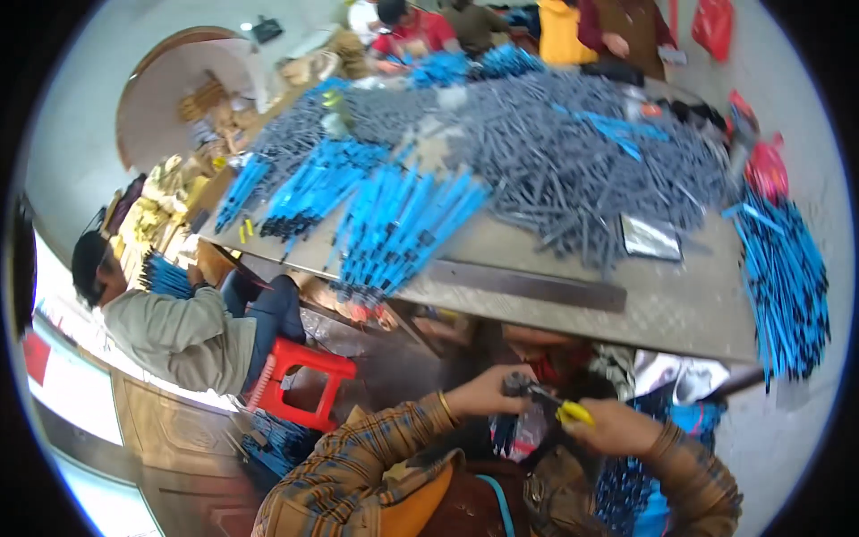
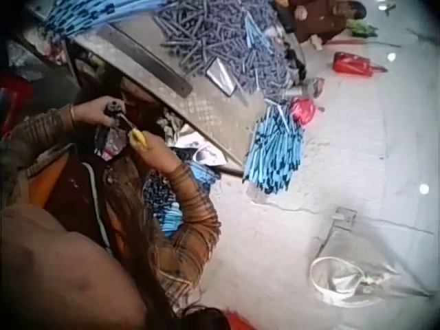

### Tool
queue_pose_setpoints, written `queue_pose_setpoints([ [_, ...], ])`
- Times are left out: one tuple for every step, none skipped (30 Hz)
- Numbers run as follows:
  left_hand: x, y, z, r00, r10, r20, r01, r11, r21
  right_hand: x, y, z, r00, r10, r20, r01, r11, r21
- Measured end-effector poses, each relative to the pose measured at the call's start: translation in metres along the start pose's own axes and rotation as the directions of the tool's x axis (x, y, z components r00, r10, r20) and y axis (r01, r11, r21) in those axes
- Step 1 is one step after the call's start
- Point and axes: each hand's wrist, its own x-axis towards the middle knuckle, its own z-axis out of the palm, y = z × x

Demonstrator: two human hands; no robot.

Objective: The person bundles blue plastic strips and uses pliers to secure or trim them.

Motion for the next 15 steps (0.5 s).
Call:
queue_pose_setpoints([
  [0.001, 0.002, 0.0, 0.999, -0.022, 0.027, 0.023, 1.0, -0.017, -0.002, -0.003, 0.003, 0.998, 0.009, -0.064, -0.018, 0.99, -0.142],
  [0.0, 0.005, 0.001, 0.998, -0.051, 0.048, 0.053, 0.998, -0.035, -0.003, -0.004, 0.007, 0.992, 0.005, -0.123, -0.039, 0.96, -0.277],
  [0.001, 0.005, 0.0, 0.999, -0.036, 0.017, 0.036, 0.999, -0.023, -0.001, -0.004, 0.009, 0.993, -0.02, -0.115, -0.016, 0.952, -0.304],
  [0.001, 0.005, -0.001, 1.0, -0.023, 0.004, 0.024, 0.999, -0.026, 0.002, -0.002, 0.011, 0.99, -0.023, -0.141, -0.021, 0.953, -0.303],
  [-0.001, 0.003, 0.001, 1.0, -0.016, -0.018, 0.015, 0.999, -0.033, 0.005, 0.001, 0.013, 0.988, -0.027, -0.155, -0.022, 0.953, -0.304],
  [-0.002, 0.001, 0.004, 0.999, -0.008, -0.036, 0.006, 0.999, -0.044, 0.005, 0.004, 0.017, 0.985, -0.026, -0.171, -0.028, 0.953, -0.302],
  [0.003, -0.003, 0.006, 0.998, 0.052, -0.034, -0.053, 0.998, -0.017, 0.004, 0.01, 0.015, 0.979, -0.062, -0.196, -0.003, 0.949, -0.315],
  [0.01, -0.007, 0.009, 0.994, 0.108, -0.035, -0.108, 0.994, 0.011, -0.004, 0.019, 0.011, 0.971, -0.101, -0.217, 0.025, 0.944, -0.328],
  [0.017, -0.002, 0.009, 0.995, 0.095, -0.001, -0.095, 0.995, 0.006, -0.017, 0.026, 0.004, 0.949, -0.076, -0.305, -0.022, 0.952, -0.307],
  [0.019, 0.004, 0.009, 0.996, 0.082, 0.031, -0.082, 0.997, -0.001, -0.027, 0.04, 0.0, 0.92, -0.051, -0.389, -0.066, 0.958, -0.28],
  [0.018, 0.007, 0.005, 0.996, 0.085, -0.011, -0.085, 0.996, 0.006, -0.031, 0.102, -0.005, 0.797, -0.057, -0.602, -0.172, 0.933, -0.316],
  [0.017, 0.007, 0.004, 0.996, 0.094, -0.01, -0.094, 0.995, 0.017, -0.031, 0.129, -0.017, 0.622, -0.077, -0.779, -0.279, 0.908, -0.312],
  [0.016, 0.008, 0.003, 0.995, 0.104, -0.004, -0.104, 0.994, 0.027, -0.036, 0.155, -0.039, 0.593, -0.029, -0.804, -0.239, 0.948, -0.21],
  [0.016, 0.007, 0.004, 0.994, 0.112, 0.015, -0.112, 0.993, 0.035, -0.048, 0.151, -0.058, 0.563, 0.034, -0.826, -0.202, 0.975, -0.097],
  [0.015, 0.007, 0.007, 0.994, 0.111, 0.0, -0.111, 0.993, 0.037, -0.049, 0.158, -0.073, 0.571, 0.024, -0.82, -0.194, 0.975, -0.107],
])
